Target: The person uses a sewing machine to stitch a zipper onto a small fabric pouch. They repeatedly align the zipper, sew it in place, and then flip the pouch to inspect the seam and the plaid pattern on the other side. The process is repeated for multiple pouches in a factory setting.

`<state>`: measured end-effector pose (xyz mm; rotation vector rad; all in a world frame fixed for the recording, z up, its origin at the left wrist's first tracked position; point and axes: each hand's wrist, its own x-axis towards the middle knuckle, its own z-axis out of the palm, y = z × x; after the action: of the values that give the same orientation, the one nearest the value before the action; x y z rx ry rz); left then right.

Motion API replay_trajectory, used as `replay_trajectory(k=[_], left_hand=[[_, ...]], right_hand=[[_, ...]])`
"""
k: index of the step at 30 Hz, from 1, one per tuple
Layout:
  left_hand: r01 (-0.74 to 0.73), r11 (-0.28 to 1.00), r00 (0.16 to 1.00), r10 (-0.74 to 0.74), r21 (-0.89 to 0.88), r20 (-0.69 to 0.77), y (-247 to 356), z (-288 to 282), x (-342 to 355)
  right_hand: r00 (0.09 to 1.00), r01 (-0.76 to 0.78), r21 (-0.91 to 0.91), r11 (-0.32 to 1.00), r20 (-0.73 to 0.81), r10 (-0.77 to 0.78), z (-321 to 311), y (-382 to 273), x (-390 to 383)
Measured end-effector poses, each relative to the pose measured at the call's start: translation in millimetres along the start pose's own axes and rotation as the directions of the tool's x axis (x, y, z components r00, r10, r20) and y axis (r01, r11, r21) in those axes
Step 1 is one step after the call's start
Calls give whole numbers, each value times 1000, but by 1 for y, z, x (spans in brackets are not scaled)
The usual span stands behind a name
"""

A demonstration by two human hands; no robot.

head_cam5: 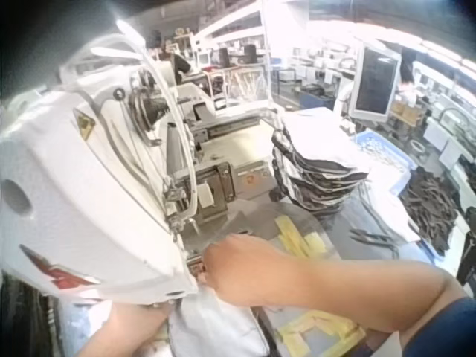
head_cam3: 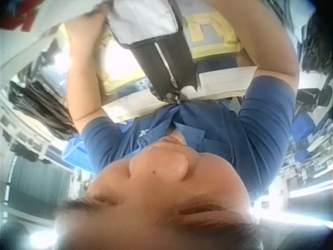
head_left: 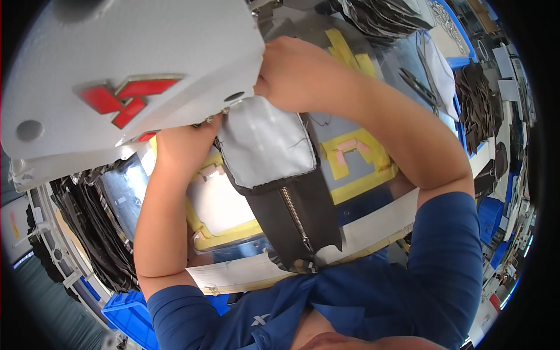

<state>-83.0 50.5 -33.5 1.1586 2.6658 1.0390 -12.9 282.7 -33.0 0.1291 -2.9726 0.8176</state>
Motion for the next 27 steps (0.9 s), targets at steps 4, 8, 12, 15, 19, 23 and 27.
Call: replay_trajectory(k=[4,8,12,15,19,23,27], left_hand=[[6,1000,999,-5,28,-42,2,2,1],[16,997,999,-13,74,-31,0,3,1],[20,995,999,-17,102,-27,-4,4,0],[132,988,987,-138,76,79,-13,4,-1],[153,988,987,-154,19,55,-9,7,-2],[158,987,986,-159,28,46,-13,9,-2],[148,988,988,-150,54,47,-15,9,-4]], right_hand=[[1000,-12,-42,999,25,13,0,-2,2],[999,-9,-47,999,48,11,-3,-3,3],[999,4,-49,999,46,-1,1,1,4],[998,48,-81,996,-30,-51,5,7,3],[999,38,-108,993,-26,-41,-2,6,-4],[998,43,-124,991,-32,-48,-3,5,-4],[997,46,-103,994,-59,-53,0,9,-5]])
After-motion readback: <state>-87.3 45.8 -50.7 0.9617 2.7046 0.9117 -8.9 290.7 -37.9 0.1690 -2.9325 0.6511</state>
